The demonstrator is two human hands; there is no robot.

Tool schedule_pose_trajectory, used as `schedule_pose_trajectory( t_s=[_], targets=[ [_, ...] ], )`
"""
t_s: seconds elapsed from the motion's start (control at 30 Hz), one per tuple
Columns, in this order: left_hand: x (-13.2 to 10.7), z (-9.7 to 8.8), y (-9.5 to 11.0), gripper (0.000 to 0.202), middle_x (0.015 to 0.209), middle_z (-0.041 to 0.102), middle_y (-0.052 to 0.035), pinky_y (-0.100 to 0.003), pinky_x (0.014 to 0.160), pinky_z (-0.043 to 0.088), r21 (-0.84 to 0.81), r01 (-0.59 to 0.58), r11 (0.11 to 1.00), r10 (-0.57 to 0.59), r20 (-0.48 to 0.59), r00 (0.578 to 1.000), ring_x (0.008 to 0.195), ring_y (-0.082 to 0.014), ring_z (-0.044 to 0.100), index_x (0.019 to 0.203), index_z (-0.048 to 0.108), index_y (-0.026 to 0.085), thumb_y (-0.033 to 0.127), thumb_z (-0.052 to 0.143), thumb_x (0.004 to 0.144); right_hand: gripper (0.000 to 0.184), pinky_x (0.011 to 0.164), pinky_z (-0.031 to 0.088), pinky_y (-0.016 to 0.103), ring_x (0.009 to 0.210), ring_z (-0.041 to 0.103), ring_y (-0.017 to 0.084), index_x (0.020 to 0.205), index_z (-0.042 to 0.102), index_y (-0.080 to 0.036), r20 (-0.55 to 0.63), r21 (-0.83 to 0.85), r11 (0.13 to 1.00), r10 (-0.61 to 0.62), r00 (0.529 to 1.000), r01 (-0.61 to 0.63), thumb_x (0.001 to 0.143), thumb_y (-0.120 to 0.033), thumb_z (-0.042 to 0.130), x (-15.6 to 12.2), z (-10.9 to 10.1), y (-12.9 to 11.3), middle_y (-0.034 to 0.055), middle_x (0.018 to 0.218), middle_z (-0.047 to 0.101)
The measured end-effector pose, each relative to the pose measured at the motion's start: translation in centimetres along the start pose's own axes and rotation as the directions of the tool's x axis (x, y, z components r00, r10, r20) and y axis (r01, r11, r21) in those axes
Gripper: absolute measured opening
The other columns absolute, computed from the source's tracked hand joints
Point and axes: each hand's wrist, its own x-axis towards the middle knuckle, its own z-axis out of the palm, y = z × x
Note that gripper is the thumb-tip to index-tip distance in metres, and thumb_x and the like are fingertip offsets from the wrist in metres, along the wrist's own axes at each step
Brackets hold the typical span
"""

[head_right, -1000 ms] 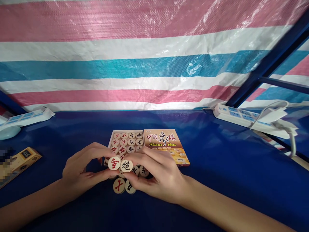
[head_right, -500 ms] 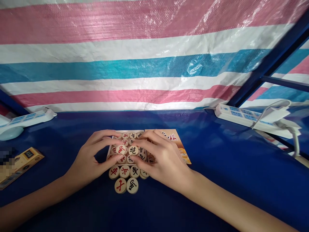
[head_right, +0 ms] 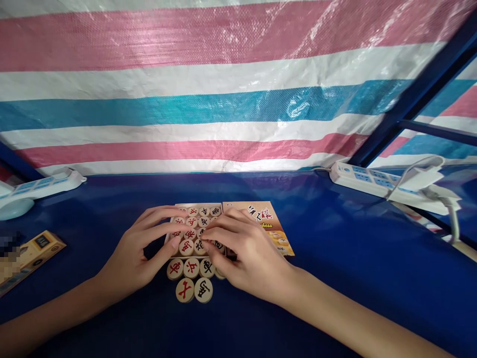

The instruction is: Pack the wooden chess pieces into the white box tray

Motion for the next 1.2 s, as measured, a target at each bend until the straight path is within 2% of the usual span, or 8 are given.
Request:
schedule_pose_trajectory(
  t_s=[0.13, 0.2, 0.27, 0.33, 0.53, 0.7, 0.83, 1.2],
  targets=[
    [-1.0, -0.4, 0.3, 0.022, 0.108, 0.066, -0.0027, -0.036, 0.091, 0.047, 0.037, -0.092, 0.995, 0.095, -0.102, 0.990, 0.105, -0.0192, 0.059, 0.102, 0.069, 0.024, 0.011, 0.057, 0.089, 0.015, 0.073, 0.045, 0.034, 0.081, 0.058, 0.017, 0.099, 0.068, -0.019, -0.134, -0.014, 0.999, -0.053, 0.990, 0.052, 0.088, -0.013, 0.061, -0.7, -0.4, -0.2, 0.0032, 0.086, 0.067],
    [-1.8, -0.7, 0.4, 0.025, 0.098, 0.068, -0.0022, -0.034, 0.081, 0.048, 0.061, -0.179, 0.982, 0.185, -0.102, 0.977, 0.091, -0.0173, 0.061, 0.103, 0.068, 0.023, 0.007, 0.061, 0.086, 0.021, 0.065, 0.044, 0.033, 0.073, 0.057, 0.016, 0.103, 0.067, -0.016, -0.163, -0.075, 0.986, -0.157, 0.974, 0.147, 0.084, -0.010, 0.062, -1.7, -0.6, 0.2, 0.0044, 0.082, 0.067],
    [-2.6, -0.9, 0.4, 0.031, 0.092, 0.070, -0.0017, -0.032, 0.074, 0.047, 0.077, -0.266, 0.961, 0.272, -0.079, 0.959, 0.081, -0.0153, 0.061, 0.109, 0.067, 0.022, 0.004, 0.063, 0.083, 0.030, 0.059, 0.044, 0.033, 0.068, 0.057, 0.016, 0.109, 0.066, -0.013, -0.122, -0.170, 0.946, -0.299, 0.946, 0.277, 0.079, -0.008, 0.066, -3.1, -0.9, 0.7, 0.0053, 0.079, 0.067],
    [-3.2, -1.1, 0.4, 0.033, 0.087, 0.070, -0.0009, -0.031, 0.069, 0.047, 0.105, -0.321, 0.941, 0.326, -0.033, 0.945, 0.074, -0.0139, 0.062, 0.112, 0.065, 0.021, 0.006, 0.065, 0.083, 0.035, 0.056, 0.045, 0.033, 0.065, 0.058, 0.017, 0.110, 0.065, -0.011, -0.062, -0.217, 0.915, -0.360, 0.931, 0.340, 0.076, -0.009, 0.070, -4.2, -1.2, 1.3, 0.0051, 0.077, 0.068],
    [-3.4, -1.0, 0.5, 0.026, 0.089, 0.072, -0.0003, -0.032, 0.068, 0.045, 0.232, -0.308, 0.923, 0.314, 0.012, 0.949, 0.073, -0.0141, 0.063, 0.106, 0.067, 0.021, 0.013, 0.072, 0.081, 0.024, 0.051, 0.045, 0.034, 0.065, 0.059, 0.017, 0.102, 0.063, -0.013, 0.122, -0.241, 0.912, -0.310, 0.943, 0.331, 0.080, -0.018, 0.071, -4.8, -1.2, 1.4, 0.0040, 0.077, 0.066],
    [-3.4, -0.9, 0.6, 0.020, 0.088, 0.071, -0.0010, -0.030, 0.068, 0.047, 0.261, -0.371, 0.891, 0.369, 0.061, 0.928, 0.074, -0.0144, 0.064, 0.104, 0.066, 0.020, 0.017, 0.070, 0.084, 0.022, 0.054, 0.046, 0.033, 0.064, 0.059, 0.016, 0.100, 0.062, -0.014, 0.111, -0.244, 0.912, -0.312, 0.943, 0.330, 0.081, -0.018, 0.071, -4.4, -1.0, 0.9, 0.0030, 0.077, 0.065],
    [-3.5, -0.7, 0.6, 0.016, 0.089, 0.070, -0.0021, -0.027, 0.067, 0.047, 0.283, -0.364, 0.887, 0.354, 0.085, 0.931, 0.072, -0.0133, 0.064, 0.104, 0.064, 0.021, 0.020, 0.066, 0.088, 0.017, 0.059, 0.049, 0.032, 0.067, 0.061, 0.015, 0.100, 0.062, -0.016, 0.104, -0.290, 0.902, -0.302, 0.948, 0.319, 0.084, -0.018, 0.068, -4.5, -0.9, 0.6, 0.0018, 0.078, 0.066],
    [-3.6, -0.3, 0.8, 0.013, 0.089, 0.069, -0.0024, -0.026, 0.069, 0.050, 0.292, -0.345, 0.892, 0.337, 0.081, 0.938, 0.074, -0.0139, 0.066, 0.100, 0.064, 0.021, 0.018, 0.063, 0.088, 0.009, 0.054, 0.043, 0.031, 0.060, 0.054, 0.014, 0.095, 0.058, -0.018, 0.113, -0.302, 0.916, -0.243, 0.964, 0.266, 0.087, -0.016, 0.062, -4.1, -0.7, 0.4, -0.0003, 0.071, 0.059]
  ],
)
